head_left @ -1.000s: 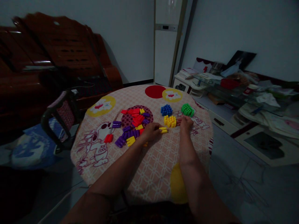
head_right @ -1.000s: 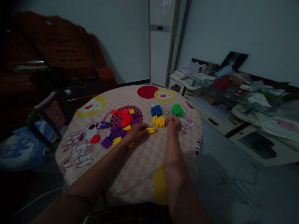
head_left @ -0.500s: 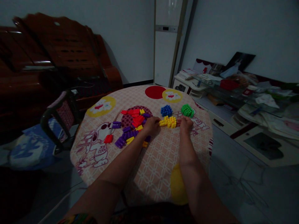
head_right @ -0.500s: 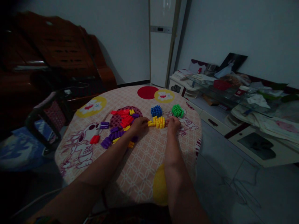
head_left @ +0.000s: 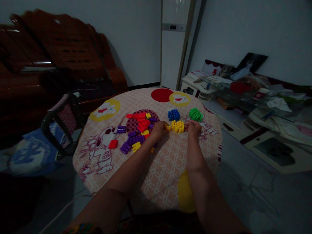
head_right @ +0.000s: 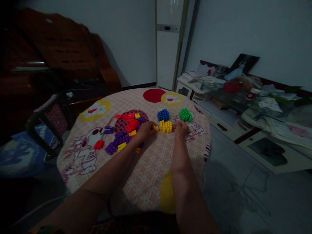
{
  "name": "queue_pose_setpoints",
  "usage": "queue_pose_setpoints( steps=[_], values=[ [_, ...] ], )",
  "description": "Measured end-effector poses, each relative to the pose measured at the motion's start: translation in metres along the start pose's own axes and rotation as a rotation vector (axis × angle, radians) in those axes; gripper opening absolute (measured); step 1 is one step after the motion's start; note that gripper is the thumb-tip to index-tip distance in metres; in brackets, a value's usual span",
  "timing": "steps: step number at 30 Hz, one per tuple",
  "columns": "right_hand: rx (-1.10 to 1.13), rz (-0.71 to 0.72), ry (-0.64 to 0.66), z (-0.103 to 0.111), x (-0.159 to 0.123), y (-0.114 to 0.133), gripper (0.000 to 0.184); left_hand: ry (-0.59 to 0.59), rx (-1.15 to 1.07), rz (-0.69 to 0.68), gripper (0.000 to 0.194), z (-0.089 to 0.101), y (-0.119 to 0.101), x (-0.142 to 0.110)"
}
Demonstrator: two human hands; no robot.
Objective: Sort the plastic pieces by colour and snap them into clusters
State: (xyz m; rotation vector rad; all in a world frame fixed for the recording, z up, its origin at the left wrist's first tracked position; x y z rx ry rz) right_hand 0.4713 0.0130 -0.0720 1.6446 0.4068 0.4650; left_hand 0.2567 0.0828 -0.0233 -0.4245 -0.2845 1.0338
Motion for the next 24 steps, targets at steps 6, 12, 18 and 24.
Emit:
queue_pose_setpoints(
  steps=[6, 12, 18, 24],
  values=[
    [0.002, 0.008, 0.002, 0.000, 0.002, -0.002, 0.016, 0.006, -0.097, -0.064, 0.046, -0.008, -0.010, 0.008],
    [0.019, 0.018, 0.007, 0.000, 0.002, -0.003, 0.017, 0.007, -0.195, -0.066, 0.054, -0.010, -0.019, 0.006],
    [-0.005, 0.009, 0.006, 0.000, 0.002, -0.003, 0.018, -0.022, -0.061, -0.123, 0.049, 0.028, -0.003, -0.027],
    [-0.015, 0.031, 0.019, 0.000, 0.005, -0.004, 0.017, -0.009, 0.127, 0.030, 0.018, 0.086, 0.064, -0.067]
  ],
)
Point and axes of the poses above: each hand's wrist, its own x-axis towards the middle knuckle, its own z-axis out of the back of the hand, y = z × x, the point moved 9 cm from there along x, towards the middle knuckle, and after that the axes turned 5 degrees about z, right-handed, at the moved point
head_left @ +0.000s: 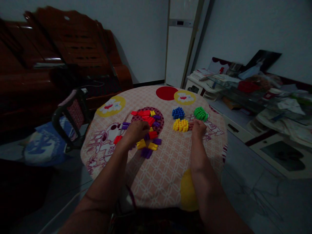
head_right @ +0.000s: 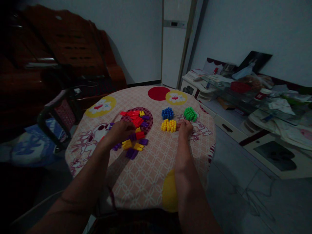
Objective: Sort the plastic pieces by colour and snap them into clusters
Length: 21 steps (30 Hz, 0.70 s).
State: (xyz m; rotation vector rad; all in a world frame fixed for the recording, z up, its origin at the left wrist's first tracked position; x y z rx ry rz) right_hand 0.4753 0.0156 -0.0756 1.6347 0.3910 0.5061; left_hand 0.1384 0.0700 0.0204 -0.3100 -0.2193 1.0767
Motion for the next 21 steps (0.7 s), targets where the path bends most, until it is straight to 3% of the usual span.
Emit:
queue_pose_setpoints(
  steps=[2, 5, 12, 18, 21],
  values=[
    [0.001, -0.003, 0.005, 0.000, 0.001, -0.003, 0.019, 0.059, 0.058, 0.054, 0.014, -0.001, 0.018, -0.014],
    [0.005, 0.004, 0.011, 0.000, 0.002, -0.004, 0.019, 0.155, 0.133, 0.104, 0.009, -0.017, 0.029, -0.034],
    [0.000, -0.027, -0.001, -0.001, 0.000, -0.001, 0.017, 0.041, 0.094, 0.044, 0.023, -0.031, 0.024, -0.055],
    [0.022, -0.012, -0.002, -0.001, -0.002, 0.002, 0.017, -0.007, 0.041, 0.060, 0.026, -0.026, 0.023, -0.049],
    [0.029, -0.015, 0.000, -0.001, -0.003, 0.003, 0.016, -0.034, 0.009, 0.037, 0.022, -0.020, 0.010, -0.039]
  ],
)
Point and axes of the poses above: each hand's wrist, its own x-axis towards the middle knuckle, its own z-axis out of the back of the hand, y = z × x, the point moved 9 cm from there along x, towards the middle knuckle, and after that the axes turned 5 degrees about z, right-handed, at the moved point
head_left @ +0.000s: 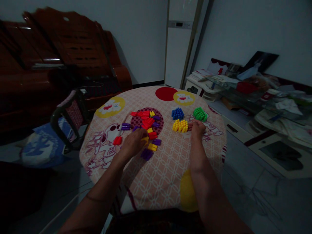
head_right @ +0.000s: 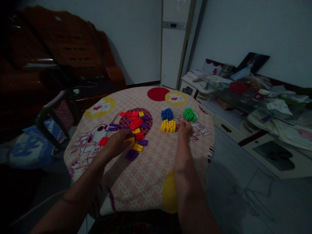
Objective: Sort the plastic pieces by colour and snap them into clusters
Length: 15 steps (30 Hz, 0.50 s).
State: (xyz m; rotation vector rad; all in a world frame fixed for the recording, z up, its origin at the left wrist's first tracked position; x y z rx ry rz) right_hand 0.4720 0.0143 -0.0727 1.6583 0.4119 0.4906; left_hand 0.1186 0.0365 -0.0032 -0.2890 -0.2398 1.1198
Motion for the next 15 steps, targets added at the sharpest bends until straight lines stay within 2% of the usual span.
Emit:
queue_pose_setpoints(
  steps=[3, 6, 10, 12, 15],
  values=[
    [0.009, -0.010, -0.001, 0.000, -0.002, 0.001, 0.015, -0.015, -0.077, -0.092, 0.021, 0.004, -0.031, 0.015],
    [0.019, -0.012, -0.003, -0.001, -0.002, 0.000, 0.016, -0.003, -0.174, -0.237, 0.024, 0.000, -0.076, 0.032],
    [0.009, 0.001, -0.004, 0.000, -0.001, 0.000, 0.014, 0.030, -0.165, -0.418, 0.026, -0.023, -0.131, 0.052],
    [-0.009, 0.013, 0.002, 0.000, 0.000, 0.000, 0.015, 0.029, -0.126, -0.472, 0.027, -0.037, -0.149, 0.060],
    [-0.033, 0.027, 0.008, 0.001, 0.002, -0.001, 0.018, 0.028, -0.044, -0.523, 0.025, -0.053, -0.164, 0.069]
  ],
)
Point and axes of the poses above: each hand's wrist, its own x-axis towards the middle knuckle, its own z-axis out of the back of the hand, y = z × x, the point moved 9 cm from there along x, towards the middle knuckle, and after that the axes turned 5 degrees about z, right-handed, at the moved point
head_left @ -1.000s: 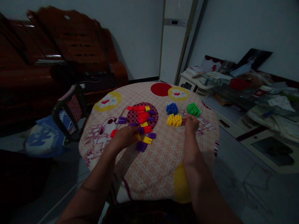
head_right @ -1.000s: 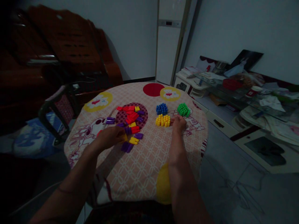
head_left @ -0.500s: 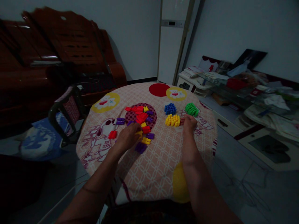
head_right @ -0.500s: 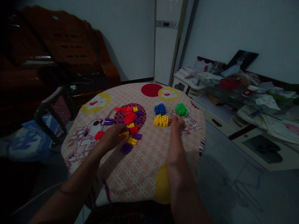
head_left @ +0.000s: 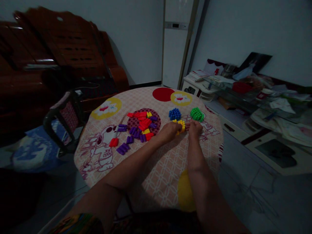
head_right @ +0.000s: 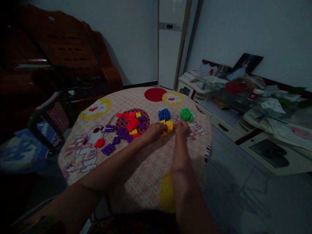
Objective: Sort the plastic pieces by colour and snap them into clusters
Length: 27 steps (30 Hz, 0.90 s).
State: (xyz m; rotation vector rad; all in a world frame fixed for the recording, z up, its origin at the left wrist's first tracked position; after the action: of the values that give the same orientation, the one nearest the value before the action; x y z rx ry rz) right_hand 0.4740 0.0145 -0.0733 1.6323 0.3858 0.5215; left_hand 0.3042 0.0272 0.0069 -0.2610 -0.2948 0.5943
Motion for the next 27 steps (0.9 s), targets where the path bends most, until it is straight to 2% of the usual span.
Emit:
queue_pose_setpoints(
  steps=[7, 10, 13, 15, 17, 19, 21, 24, 27],
  values=[
    [0.011, 0.021, 0.007, 0.000, 0.002, -0.002, 0.019, 0.075, 0.112, -0.103, 0.024, -0.014, -0.012, 0.012],
    [0.016, 0.008, -0.002, 0.000, 0.002, -0.003, 0.018, 0.033, 0.113, -0.120, 0.024, -0.010, -0.015, 0.009],
    [0.015, -0.007, -0.019, 0.001, 0.002, -0.003, 0.018, -0.061, 0.063, -0.081, 0.025, 0.005, -0.009, -0.001],
    [0.016, -0.011, -0.017, 0.000, 0.001, -0.003, 0.018, -0.090, 0.045, 0.017, 0.026, 0.019, 0.006, -0.012],
    [0.016, -0.018, -0.009, -0.001, 0.000, -0.002, 0.018, -0.065, 0.078, 0.148, 0.026, 0.031, 0.029, -0.026],
    [0.017, -0.024, -0.005, -0.001, -0.001, -0.001, 0.018, 0.018, 0.171, 0.299, 0.026, 0.038, 0.059, -0.041],
    [0.012, -0.031, -0.009, -0.001, -0.001, 0.000, 0.018, 0.149, 0.279, 0.423, 0.027, 0.038, 0.089, -0.058],
    [0.012, -0.034, -0.014, -0.001, -0.002, 0.001, 0.017, 0.272, 0.353, 0.466, 0.031, 0.033, 0.117, -0.076],
    [0.022, -0.033, -0.005, -0.002, -0.003, 0.002, 0.015, 0.259, 0.323, 0.443, 0.032, 0.032, 0.126, -0.082]
  ],
)
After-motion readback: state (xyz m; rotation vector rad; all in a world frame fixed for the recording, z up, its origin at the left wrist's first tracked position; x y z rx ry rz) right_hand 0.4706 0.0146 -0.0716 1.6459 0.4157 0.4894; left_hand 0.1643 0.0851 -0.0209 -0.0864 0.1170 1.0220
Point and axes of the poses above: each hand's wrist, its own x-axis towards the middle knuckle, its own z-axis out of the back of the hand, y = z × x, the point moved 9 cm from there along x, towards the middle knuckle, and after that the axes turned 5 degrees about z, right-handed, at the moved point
